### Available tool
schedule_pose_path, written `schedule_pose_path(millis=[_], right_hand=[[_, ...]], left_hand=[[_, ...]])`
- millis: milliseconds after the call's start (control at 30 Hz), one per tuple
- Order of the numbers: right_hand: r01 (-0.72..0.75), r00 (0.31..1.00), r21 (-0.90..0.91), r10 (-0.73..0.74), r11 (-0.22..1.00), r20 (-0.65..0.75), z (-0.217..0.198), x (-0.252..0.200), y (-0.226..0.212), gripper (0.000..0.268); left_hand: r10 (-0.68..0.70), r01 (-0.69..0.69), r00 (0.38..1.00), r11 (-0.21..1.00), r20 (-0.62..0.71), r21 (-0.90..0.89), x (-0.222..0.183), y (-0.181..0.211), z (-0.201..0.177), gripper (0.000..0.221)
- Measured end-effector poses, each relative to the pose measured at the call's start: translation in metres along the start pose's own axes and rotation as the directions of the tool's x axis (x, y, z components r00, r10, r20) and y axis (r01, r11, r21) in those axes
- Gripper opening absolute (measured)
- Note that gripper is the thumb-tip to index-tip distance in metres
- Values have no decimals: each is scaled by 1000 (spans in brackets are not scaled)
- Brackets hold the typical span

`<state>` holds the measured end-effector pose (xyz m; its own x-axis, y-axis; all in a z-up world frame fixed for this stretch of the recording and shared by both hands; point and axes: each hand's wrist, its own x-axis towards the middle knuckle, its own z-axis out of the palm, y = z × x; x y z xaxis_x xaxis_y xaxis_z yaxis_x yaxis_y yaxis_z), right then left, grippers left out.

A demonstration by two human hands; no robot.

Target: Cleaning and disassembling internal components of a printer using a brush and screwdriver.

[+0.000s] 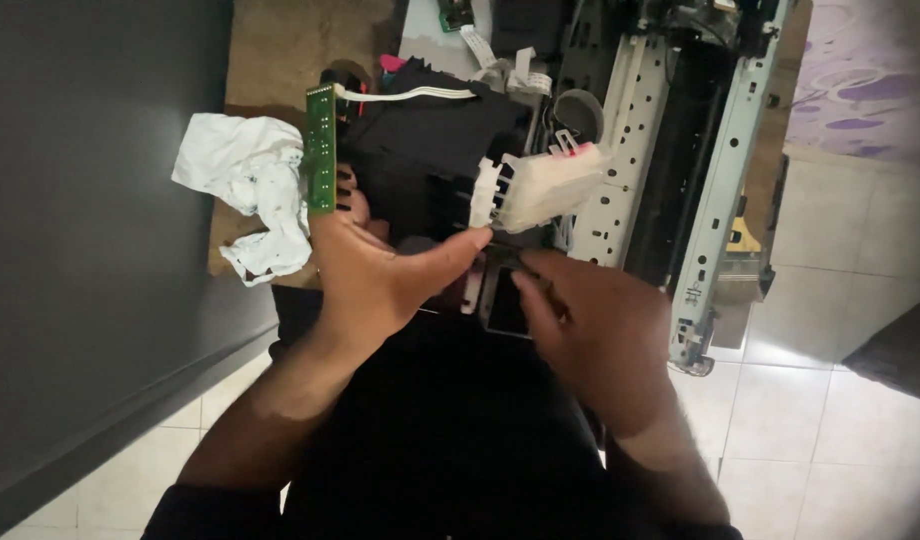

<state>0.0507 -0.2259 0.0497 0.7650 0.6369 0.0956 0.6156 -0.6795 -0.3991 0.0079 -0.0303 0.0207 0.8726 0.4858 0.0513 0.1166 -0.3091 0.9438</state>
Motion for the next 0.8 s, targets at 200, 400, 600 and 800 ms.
schedule_pose_path(millis=[200,400,600,800], right_hand=[[3,996,-46,-7,999,-90,3,7,-10,10],[-196,978,-143,203,970,38,7,16,-22,21],[-144,990,-153,144,978,-11,23,24,-18,18],[-167,985,-66,169,984,38,31,29,-20,17]], left_hand=[[-25,28,999,997,-37,75,6,1,-3,69],[-94,94,996,994,13,-55,10,23,-8,55],[-144,143,986,989,78,22,18,29,-5,73],[-137,141,988,988,65,-67,21,26,-6,70]])
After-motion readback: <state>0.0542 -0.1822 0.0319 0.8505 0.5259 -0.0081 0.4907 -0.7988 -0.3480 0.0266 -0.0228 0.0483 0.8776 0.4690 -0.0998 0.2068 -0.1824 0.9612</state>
